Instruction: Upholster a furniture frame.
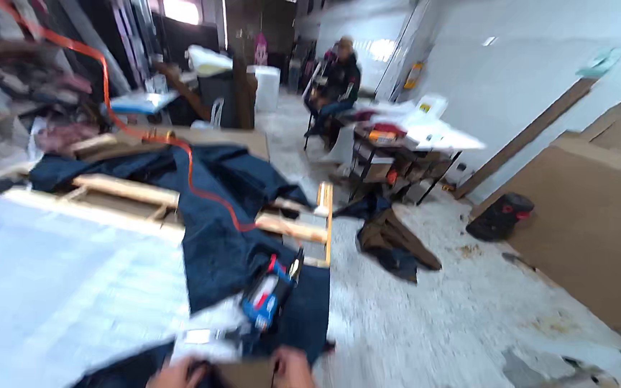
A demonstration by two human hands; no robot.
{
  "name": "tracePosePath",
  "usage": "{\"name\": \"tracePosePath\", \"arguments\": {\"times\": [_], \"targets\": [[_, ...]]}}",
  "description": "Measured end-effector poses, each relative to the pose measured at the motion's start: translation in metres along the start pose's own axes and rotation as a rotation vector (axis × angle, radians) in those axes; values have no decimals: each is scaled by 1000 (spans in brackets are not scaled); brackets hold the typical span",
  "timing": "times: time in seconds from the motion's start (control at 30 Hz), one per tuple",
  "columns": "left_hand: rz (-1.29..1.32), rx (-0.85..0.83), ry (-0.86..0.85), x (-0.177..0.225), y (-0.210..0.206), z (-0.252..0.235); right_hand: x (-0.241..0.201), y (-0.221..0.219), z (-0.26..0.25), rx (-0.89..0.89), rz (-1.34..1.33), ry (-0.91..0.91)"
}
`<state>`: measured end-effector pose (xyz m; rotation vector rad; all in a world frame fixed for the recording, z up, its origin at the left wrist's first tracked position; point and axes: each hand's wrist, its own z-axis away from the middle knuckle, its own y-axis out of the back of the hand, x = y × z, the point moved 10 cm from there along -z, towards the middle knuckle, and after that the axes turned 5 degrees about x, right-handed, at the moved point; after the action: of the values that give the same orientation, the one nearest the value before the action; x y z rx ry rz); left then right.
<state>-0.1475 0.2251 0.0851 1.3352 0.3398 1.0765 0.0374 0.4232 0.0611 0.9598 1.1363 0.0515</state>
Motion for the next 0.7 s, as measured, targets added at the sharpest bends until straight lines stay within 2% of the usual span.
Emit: {"name": "tracePosePath", "arguments": {"times": [0.03, 0.1, 0.23, 0.33, 0.4, 0.47, 0.53, 0.63, 0.7], "targets": [[-1, 47, -38, -6, -5, -6, 0, 4, -4, -71, 41, -58], [13, -43, -21, -23, -25, 0, 24, -18, 2, -256, 61, -156], [67, -123, -30, -46, -39, -19, 59, -45, 0, -337, -89, -317], [59, -129, -83, -44, -33, -23, 55, -46, 10, -346, -272, -384], [176, -68, -123, -36, -17, -21, 43, -42, 15, -334, -401, -382], [308, 29, -186, -21, 12, -11, 38, -38, 20, -276, -518, -378], [294, 130, -306, 6, 50, 7, 36, -39, 21, -226, -625, -393], [97, 283, -486, 62, 99, 55, 34, -54, 25, -232, -776, -454], [-103, 348, -544, 97, 104, 92, 35, -58, 37, -213, -910, -618]]}}
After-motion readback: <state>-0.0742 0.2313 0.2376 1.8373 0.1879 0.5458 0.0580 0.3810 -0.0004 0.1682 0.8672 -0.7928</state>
